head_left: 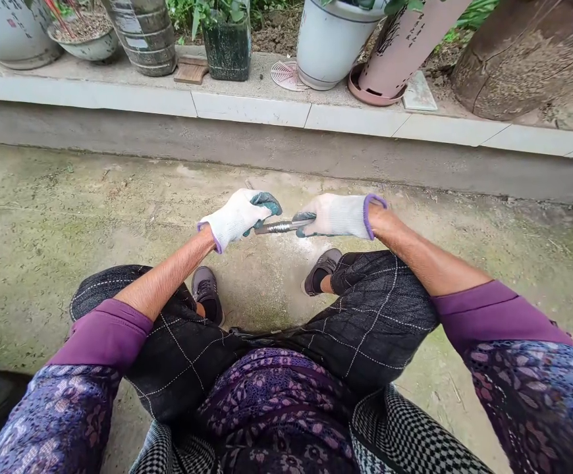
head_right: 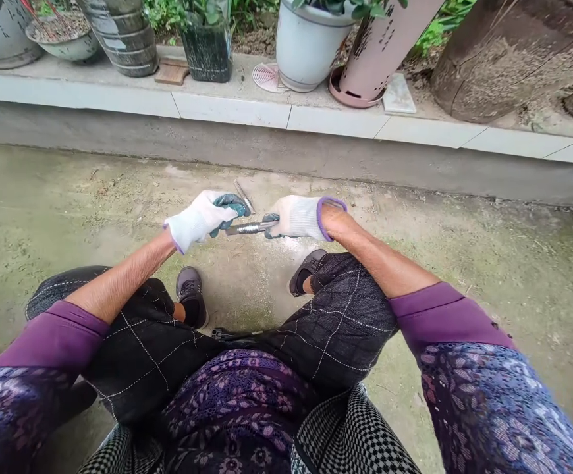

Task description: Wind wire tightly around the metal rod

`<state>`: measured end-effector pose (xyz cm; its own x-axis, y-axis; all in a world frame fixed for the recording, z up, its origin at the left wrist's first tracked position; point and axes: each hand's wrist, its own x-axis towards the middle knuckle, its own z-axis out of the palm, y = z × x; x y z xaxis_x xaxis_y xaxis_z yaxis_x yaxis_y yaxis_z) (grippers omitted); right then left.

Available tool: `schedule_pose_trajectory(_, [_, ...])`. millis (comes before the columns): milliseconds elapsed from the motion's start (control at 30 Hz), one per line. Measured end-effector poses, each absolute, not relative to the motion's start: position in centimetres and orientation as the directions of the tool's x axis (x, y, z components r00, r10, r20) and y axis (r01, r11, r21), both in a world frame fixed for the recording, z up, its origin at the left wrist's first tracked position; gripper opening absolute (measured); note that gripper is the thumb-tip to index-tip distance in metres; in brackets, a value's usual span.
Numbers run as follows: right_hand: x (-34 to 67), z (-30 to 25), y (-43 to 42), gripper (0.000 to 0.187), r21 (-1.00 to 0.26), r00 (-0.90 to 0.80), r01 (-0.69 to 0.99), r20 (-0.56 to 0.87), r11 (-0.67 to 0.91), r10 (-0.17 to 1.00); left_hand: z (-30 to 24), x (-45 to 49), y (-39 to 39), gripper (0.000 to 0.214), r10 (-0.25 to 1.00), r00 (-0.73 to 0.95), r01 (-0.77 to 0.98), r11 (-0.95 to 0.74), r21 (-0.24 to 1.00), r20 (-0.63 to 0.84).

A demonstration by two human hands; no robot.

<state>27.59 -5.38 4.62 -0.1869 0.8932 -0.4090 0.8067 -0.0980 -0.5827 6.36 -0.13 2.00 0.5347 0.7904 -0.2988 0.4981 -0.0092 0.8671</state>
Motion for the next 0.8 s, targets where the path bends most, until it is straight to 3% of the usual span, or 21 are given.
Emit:
schedule_pose_trajectory(100, [28.1, 4.6, -4.5, 0.006, -0.418, -0.179, 0.908, -0.396, -0.004, 0.901, 2.2, 6.1, -0.7, 0.017, 0.764, 0.553, 0.481, 0.032, 0.876, -0.332])
schedule_pose_trajectory(233, [28.9, 4.9, -4.0, 0.027, -0.329, -0.146, 0.944, -0.310, 0.038, 0.939, 1.3, 5.7, -1.1, 0.024, 0.728, 0.585, 0.412, 0.114, 0.904, -0.358])
schedule_pose_trajectory(367, [28.8, 5.2, -4.1, 0.031, -0.412, -0.109, 0.911, -0.219, 0.009, 0.970, 0.4, 5.3, -1.1, 0.029, 0.722, 0.594, 0.375, 0.144, 0.916, -0.356])
schedule_pose_trajectory(533, [28.1, 6.3, -4.9, 0.035, -0.654, -0.011, 0.734, -0.281, -0.183, 0.960, 0.7, 5.1, -1.2, 0.033, 0.714, 0.627, 0.343, 0.109, 0.933, -0.313])
schedule_pose_trajectory(667, [28.4, 6.9, -5.7, 0.037, -0.784, -0.254, 0.592, -0.403, -0.188, 0.879, 1.1, 4.9, -1.0, 0.033, 0.670, 0.679, 0.355, 0.057, 0.933, -0.300])
schedule_pose_trajectory(800, [28.4, 6.3, -6.3, 0.029, -0.712, -0.449, 0.685, -0.582, -0.156, 0.678, 1.2, 4.7, -0.1, 0.020, 0.646, 0.723, 0.442, -0.160, 0.883, -0.245])
